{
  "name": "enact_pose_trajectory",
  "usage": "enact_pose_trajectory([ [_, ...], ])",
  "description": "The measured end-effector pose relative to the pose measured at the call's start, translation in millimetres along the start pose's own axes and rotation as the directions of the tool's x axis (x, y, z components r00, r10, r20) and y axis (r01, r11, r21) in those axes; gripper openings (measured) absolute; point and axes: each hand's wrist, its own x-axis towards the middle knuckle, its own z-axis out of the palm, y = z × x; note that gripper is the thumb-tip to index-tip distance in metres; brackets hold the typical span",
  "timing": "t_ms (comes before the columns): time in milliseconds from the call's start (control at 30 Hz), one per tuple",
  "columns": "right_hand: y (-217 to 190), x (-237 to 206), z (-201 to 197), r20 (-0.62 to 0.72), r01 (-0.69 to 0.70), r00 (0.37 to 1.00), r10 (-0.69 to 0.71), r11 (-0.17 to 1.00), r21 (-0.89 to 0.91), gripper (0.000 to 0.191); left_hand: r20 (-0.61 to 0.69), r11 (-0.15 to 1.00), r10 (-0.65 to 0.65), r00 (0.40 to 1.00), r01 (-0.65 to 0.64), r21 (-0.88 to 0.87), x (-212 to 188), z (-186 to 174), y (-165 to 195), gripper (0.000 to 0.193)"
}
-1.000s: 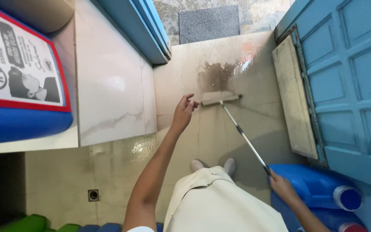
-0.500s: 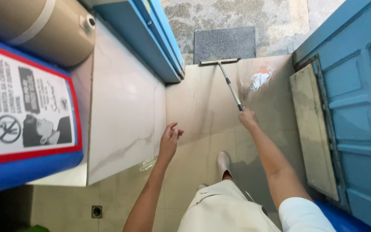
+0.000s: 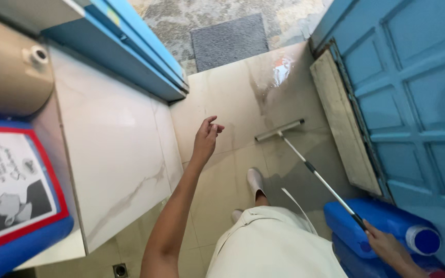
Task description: The person scrubs a large green plastic water jug with a sponge under running water in a sink, rinses and shakes out the jug, dries a label on its cap with a heat gun, cuts the label off with scissors, and scrubs the jug again.
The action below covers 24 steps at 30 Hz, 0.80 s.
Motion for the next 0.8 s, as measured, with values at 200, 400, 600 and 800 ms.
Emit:
enact_pose_trajectory([
  [200, -46.4, 34.5, 18.6, -0.040, 0.010, 0.999, -0.009, 0.999, 0.040, 0.054, 0.048, 0.999, -0.002, 0.999, 0.004, -0.049, 4.2, 36.9, -3.0, 0.037],
  [400, -219.3, 171.5, -61.1, -0.223, 0.233, 0.955, -0.195, 0.959, 0.159, 0.041, -0.040, 0.998, -0.056, 0.998, 0.055, -0.018, -4.0, 8.1, 2.3, 0.037],
  [600, -376.4, 260.9, -162.4, -0.202, 0.196, 0.967, -0.154, 0.958, 0.210, 0.032, -0.199, 0.993, -0.102, 0.975, 0.112, 0.038, -23.3, -37.0, 11.8, 0.037],
  [800, -374.4, 261.9, -229.2, -0.123, 0.532, 0.783, -0.609, 0.759, -0.375, 0.033, -0.362, 0.993, -0.111, 0.925, 0.113, -0.015, -59.3, -82.6, 7.2, 0.038],
])
